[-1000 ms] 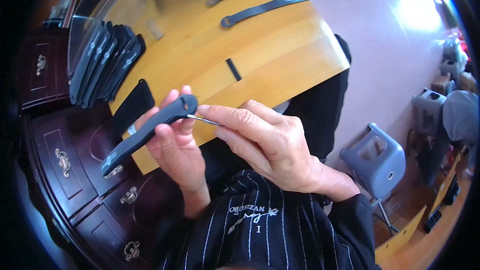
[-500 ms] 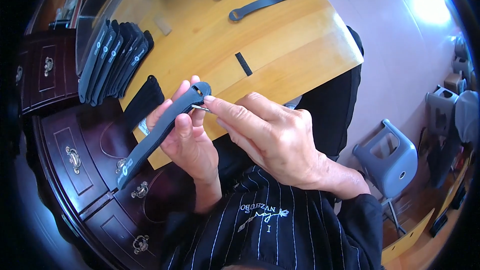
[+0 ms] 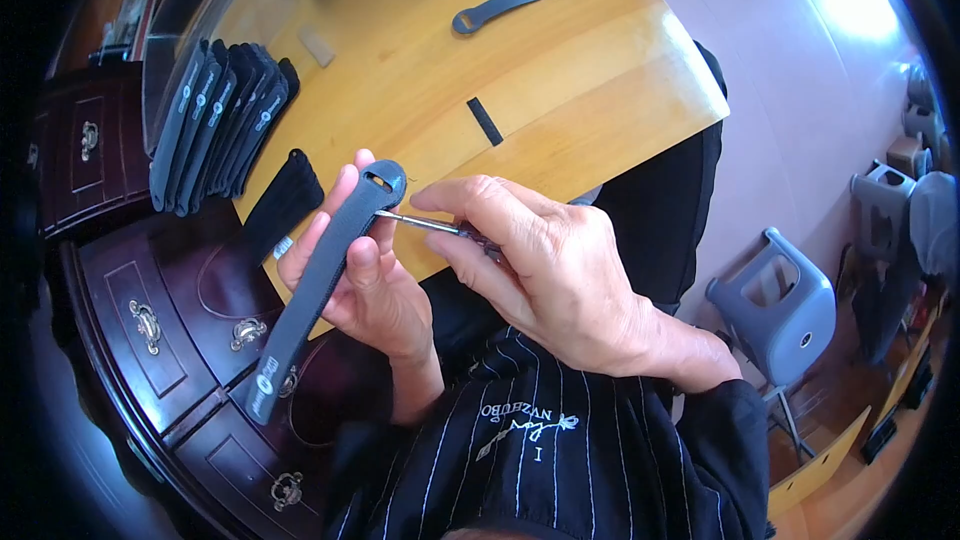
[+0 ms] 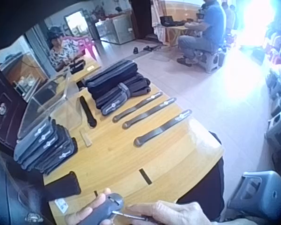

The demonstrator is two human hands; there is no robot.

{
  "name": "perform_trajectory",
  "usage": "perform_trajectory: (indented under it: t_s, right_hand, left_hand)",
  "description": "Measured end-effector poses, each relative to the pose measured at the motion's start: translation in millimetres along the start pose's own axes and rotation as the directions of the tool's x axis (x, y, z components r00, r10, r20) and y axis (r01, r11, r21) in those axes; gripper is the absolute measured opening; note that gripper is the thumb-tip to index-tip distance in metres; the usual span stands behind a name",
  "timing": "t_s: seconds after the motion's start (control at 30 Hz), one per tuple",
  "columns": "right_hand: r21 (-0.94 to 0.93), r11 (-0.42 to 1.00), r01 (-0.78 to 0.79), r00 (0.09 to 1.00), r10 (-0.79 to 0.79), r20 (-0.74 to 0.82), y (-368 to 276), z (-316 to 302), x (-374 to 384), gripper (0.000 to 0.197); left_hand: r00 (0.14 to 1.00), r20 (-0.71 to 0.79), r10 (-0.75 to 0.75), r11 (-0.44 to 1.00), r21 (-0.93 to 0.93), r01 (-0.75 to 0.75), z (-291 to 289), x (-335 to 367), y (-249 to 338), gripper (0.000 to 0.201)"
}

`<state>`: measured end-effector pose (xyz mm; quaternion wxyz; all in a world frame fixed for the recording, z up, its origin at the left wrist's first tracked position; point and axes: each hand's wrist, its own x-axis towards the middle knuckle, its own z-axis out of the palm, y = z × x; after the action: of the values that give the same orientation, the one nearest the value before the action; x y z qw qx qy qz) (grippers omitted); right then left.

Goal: The person is sorting through bundles of hook-and-loop storage straps and using a small metal pick to clear or punch out pre-cut holes in the rubber fastener ends.

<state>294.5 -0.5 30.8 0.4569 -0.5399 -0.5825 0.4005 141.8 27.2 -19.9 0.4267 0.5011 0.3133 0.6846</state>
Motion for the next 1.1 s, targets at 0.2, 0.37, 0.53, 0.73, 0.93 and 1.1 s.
perform_trajectory:
  t_s: [0.2, 0.37, 0.53, 0.73, 0.93, 1.1]
  right_hand:
    - [0.001, 0.997, 0.073, 0.995, -0.073, 0.065, 2, 0, 2, 0.028]
    - [-0.171, 0.983, 0.071, 0.997, -0.066, 0.033, 0, 6, 0, 0.029]
    - [0.493, 0.853, -0.171, 0.985, 0.143, 0.095, 12, 16, 0, 0.027]
    - [-0.309, 0.926, 0.214, 0.97, -0.239, -0.045, 17, 9, 4, 0.028]
    - [0.351, 0.914, -0.202, 0.979, 0.198, 0.05, 15, 11, 5, 0.023]
    - [-0.177, 0.976, 0.124, 0.988, -0.138, -0.072, 27, 17, 5, 0.022]
  left_hand:
    - [0.954, 0.205, 0.22, 0.898, 0.338, -0.28, -9, 4, -4, 0.032]
    - [0.863, 0.376, 0.337, 0.718, 0.491, -0.494, -14, 9, -3, 0.029]
    - [0.818, 0.414, 0.398, 0.655, 0.496, -0.57, -16, 11, -5, 0.03]
    - [0.818, 0.465, 0.339, 0.652, 0.511, -0.56, -12, 12, -6, 0.028]
    - [0.817, 0.438, 0.375, 0.642, 0.513, -0.57, -13, 10, -9, 0.027]
    - [0.823, 0.466, 0.325, 0.639, 0.533, -0.554, -15, 8, -10, 0.028]
